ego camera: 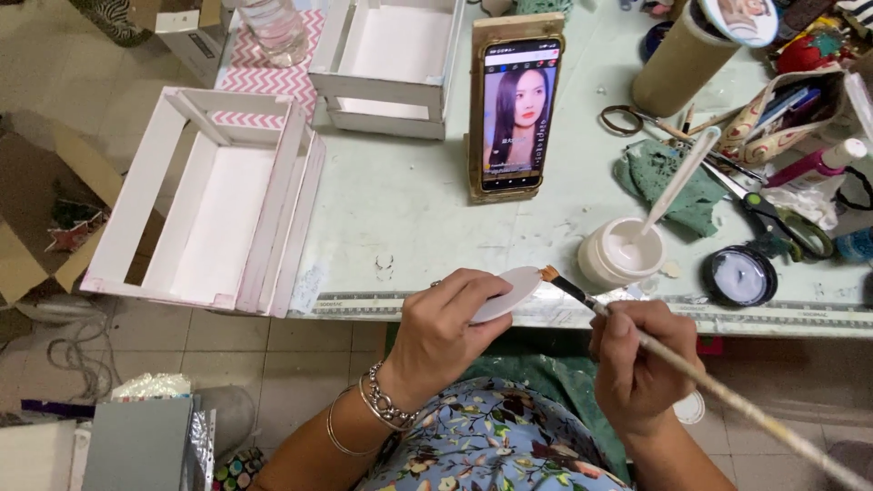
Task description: Painting a small circular decorative disc with white paint using a brush
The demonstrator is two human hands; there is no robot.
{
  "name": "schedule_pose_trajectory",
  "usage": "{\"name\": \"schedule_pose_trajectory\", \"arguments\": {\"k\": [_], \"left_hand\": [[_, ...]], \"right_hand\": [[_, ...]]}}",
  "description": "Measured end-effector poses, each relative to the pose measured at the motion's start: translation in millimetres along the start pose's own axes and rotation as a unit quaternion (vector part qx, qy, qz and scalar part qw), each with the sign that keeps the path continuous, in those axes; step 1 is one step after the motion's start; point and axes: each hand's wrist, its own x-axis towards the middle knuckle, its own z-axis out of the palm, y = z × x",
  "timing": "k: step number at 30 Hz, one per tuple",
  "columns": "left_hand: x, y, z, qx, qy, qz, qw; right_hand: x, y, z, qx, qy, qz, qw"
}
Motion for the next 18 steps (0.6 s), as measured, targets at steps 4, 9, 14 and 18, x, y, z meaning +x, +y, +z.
{"name": "schedule_pose_trajectory", "arguments": {"k": [4,9,14,18], "left_hand": [[3.8,1.3,0.8,-0.004,-0.003,-0.002,1.0],[7.2,1.2,3.8,0.0,0.001,0.017,1.0],[8.8,2.1,5.7,0.012,0.012,0.02,1.0],[8.4,-0.3,8.1,0.025,-0.016,0.005,1.0]], "right_hand": [[-1.4,-0.4,4.6,0.065,0.031,0.025,0.997],[-4.2,-14.6,3.9,0.187,-0.092,-0.112,0.972],[-6.9,10.5,-2.0,0.176,-0.021,-0.104,0.979],[1.6,7.6,-8.1,0.024,0.021,-0.057,0.998]]}}
